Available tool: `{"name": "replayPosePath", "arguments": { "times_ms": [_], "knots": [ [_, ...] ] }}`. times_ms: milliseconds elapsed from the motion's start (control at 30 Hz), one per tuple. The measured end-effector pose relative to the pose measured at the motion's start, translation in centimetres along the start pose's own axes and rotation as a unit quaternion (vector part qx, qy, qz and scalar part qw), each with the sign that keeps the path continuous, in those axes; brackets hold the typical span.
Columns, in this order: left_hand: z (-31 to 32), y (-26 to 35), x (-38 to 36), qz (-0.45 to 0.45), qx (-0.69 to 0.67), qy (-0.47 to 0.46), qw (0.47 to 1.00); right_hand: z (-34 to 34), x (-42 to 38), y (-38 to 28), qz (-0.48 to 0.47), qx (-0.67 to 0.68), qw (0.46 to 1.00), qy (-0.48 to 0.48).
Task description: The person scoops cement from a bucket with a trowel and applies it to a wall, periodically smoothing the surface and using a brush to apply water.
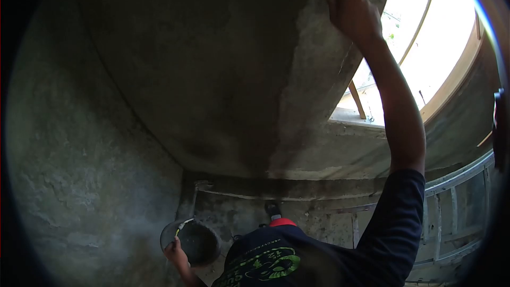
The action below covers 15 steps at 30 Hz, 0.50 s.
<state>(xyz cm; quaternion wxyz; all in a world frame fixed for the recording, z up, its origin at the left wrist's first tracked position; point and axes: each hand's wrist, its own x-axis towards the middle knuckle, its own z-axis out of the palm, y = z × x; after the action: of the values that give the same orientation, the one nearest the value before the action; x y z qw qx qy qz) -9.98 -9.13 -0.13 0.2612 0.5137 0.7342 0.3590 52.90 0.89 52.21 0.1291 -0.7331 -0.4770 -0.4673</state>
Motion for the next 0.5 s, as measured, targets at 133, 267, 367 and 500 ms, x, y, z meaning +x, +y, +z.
{"name": "replayPosePath", "arguments": {
  "times_ms": [133, 267, 367, 500],
  "knots": [
    [-1.1, 2.6, -0.3, -0.032, -0.035, -0.04, 0.998, 4.4, -9.0, -2.6, -0.036, -0.016, 0.997, -0.062],
    [-1.8, 0.5, -0.7, -0.086, -0.096, -0.046, 0.991, 9.7, -19.0, -4.7, -0.035, 0.018, 0.991, -0.128],
    [-1.8, 3.9, -2.3, -0.166, -0.213, -0.02, 0.963, 13.0, -24.9, -5.3, -0.029, 0.07, 0.987, -0.139],
    [-2.1, 2.1, -2.8, -0.136, -0.25, -0.034, 0.958, 17.5, -32.1, -7.5, -0.032, 0.074, 0.984, -0.158]
  ]
}}
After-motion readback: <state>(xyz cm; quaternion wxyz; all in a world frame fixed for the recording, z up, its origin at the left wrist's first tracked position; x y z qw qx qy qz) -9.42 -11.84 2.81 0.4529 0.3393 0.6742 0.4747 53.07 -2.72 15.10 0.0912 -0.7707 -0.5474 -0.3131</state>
